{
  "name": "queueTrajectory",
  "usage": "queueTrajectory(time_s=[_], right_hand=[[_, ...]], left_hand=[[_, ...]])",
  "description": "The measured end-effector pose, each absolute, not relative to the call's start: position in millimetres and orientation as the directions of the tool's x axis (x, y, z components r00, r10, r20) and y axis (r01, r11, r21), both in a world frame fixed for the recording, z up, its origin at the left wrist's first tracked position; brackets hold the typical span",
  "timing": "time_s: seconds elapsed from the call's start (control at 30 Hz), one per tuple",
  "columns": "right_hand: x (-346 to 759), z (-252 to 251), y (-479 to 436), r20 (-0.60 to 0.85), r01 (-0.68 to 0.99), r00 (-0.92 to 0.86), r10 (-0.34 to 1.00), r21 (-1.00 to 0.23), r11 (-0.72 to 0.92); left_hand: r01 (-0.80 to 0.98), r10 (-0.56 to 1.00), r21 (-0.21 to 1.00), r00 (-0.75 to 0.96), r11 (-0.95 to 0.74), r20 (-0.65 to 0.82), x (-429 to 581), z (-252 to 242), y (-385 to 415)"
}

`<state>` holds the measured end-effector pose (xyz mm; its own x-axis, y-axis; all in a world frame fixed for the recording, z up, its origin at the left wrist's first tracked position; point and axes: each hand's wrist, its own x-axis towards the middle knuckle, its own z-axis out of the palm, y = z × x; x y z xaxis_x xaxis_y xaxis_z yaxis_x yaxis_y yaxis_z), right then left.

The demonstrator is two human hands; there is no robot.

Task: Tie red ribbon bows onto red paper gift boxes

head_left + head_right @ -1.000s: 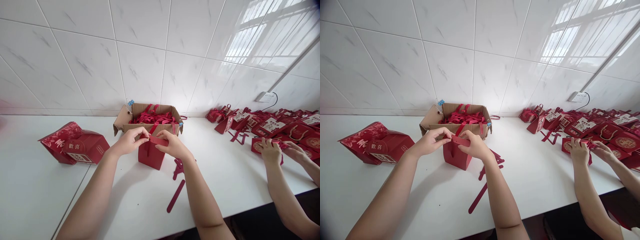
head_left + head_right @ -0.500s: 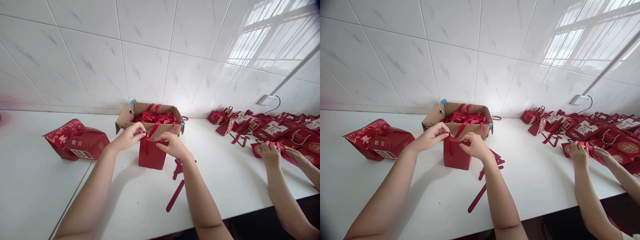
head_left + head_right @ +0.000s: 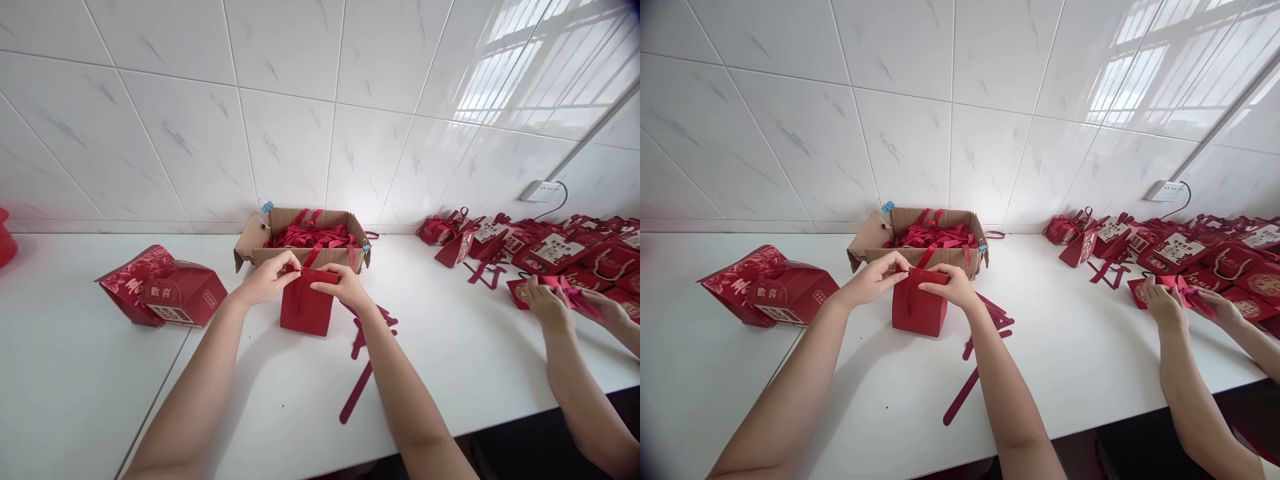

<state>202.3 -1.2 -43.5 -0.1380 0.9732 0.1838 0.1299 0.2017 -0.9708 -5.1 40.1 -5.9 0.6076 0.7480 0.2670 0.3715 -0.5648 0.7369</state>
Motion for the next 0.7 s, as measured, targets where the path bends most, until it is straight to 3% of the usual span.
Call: queueTrajectory(time_s=[0.17, 0.27, 0.53, 0.7], right_hand=[[193.9, -53.8, 5.1, 0.119, -0.140, -0.085, 0.989, -0.984, 0.107], [191.4, -58.2, 9.7, 0.109, -0.182, -0.027, 0.994, -0.978, 0.103], [187.9, -65.0, 15.5, 0.233, -0.003, 0.044, 0.971, -0.972, 0.233], [186.1, -68.5, 16.4, 0.317, 0.095, 0.060, 0.947, -0.946, 0.311]], left_hand=[[0.355, 0.733, 0.723, 0.610, -0.593, 0.301, -4.6, -9.3, 44.1], [0.374, 0.748, 0.705, 0.573, -0.602, 0.335, -0.5, -11.7, 43.3], [0.520, 0.705, 0.477, 0.542, -0.709, 0.457, 15.0, -14.4, 38.1], [0.539, 0.669, 0.402, 0.529, -0.740, 0.522, 15.9, -16.8, 43.0]])
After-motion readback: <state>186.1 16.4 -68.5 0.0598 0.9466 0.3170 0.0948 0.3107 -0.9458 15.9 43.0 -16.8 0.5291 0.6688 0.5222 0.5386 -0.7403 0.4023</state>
